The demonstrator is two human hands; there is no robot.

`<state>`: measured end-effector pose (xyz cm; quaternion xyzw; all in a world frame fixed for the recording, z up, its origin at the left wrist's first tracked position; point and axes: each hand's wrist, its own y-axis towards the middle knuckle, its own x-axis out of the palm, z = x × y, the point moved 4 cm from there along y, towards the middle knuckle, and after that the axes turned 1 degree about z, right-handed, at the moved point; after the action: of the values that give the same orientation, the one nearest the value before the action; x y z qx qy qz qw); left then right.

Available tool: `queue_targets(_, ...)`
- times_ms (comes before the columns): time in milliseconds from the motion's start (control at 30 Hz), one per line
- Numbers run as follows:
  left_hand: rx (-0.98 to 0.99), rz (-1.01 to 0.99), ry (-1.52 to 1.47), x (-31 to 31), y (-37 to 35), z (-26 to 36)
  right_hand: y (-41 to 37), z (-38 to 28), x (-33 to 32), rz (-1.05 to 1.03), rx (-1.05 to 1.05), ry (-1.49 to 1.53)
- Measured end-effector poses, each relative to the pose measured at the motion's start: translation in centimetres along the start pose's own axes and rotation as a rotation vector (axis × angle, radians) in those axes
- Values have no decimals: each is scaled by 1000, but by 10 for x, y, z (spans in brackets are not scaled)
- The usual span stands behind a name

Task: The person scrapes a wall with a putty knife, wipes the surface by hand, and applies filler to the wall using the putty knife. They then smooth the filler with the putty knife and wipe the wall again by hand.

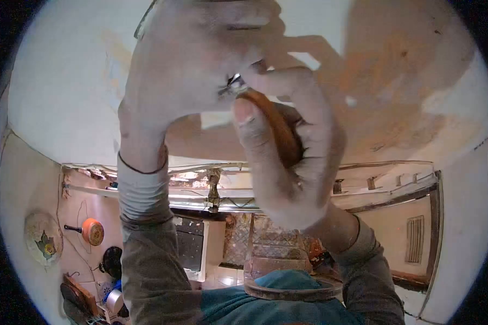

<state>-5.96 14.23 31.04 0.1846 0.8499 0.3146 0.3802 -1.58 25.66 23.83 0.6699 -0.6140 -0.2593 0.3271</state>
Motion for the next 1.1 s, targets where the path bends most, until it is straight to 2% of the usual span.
queue_targets(67, 38, 31, 78, -5, 0, -2, -8, 5, 6, 2, -26, 32)
queue_targets(100, 67, 67, 111, -3, -4, 5, -16, 6, 6, -9, -42, -57)
queue_targets(133, -17, 9, 40, 2, -14, 15, -29, 10, 2, 7, -39, -57)
queue_targets(200, -115, -83, -15, 12, -48, 43, -61, 18, -3, -156, 75, -198)
queue_targets(267, -108, -128, 92, 31, -100, 77, -92, 18, -25, -411, 370, -342)
queue_targets(300, -176, -264, 6, 31, -121, 91, -111, 18, -37, -458, 410, -383)
queue_targets(367, -579, -487, -281, 37, -136, 129, -143, 12, -58, -498, 455, -421)
queue_targets(400, -575, -493, -285, 39, -147, 152, -162, 9, -65, -627, 568, -451)
queue_targets(433, -448, -493, -212, 40, -158, 178, -178, 6, -70, -760, 685, -476)
queue_targets(467, -322, -490, -139, 38, -164, 198, -187, 1, -74, -758, 693, -469)
queue_targets(500, -323, -501, -149, 32, -166, 209, -195, -7, -77, -732, 693, -492)
queue_targets(567, -708, -602, -237, 21, -179, 217, -203, -24, -88, -673, 720, -514)
queue_targets(633, -955, -556, -179, 0, -175, 213, -200, -46, -101, -610, 807, -509)
queue_targets(667, -1041, -494, -142, -17, -158, 207, -203, -53, -107, -542, 857, -523)
queue_targets(700, -1121, -487, -202, -29, -158, 213, -212, -61, -113, -479, 683, -649)
queue_targets(733, -1114, -507, -237, -41, -171, 224, -225, -65, -113, -492, 697, -628)
queue_targets(800, -1181, -432, -448, -51, -154, 256, -249, -74, -123, -176, 855, -610)
queue_targets(833, -1224, -386, -529, -48, -144, 275, -264, -77, -121, -80, 964, -592)
queue_targets(867, -1295, -264, -719, -40, -134, 293, -278, -74, -119, -98, 1007, -578)
queue_targets(933, -1329, -319, -749, -19, -116, 329, -290, -68, -120, -85, 785, -658)
queue_targets(1000, -1338, -464, -816, -3, -122, 360, -285, -69, -115, 16, 675, -658)
queue_targets(1067, -1229, -493, -575, -7, -131, 358, -283, -68, -111, 42, 555, -643)
queue_targets(1100, -1196, -325, -558, -2, -137, 358, -282, -65, -113, 27, 568, -649)
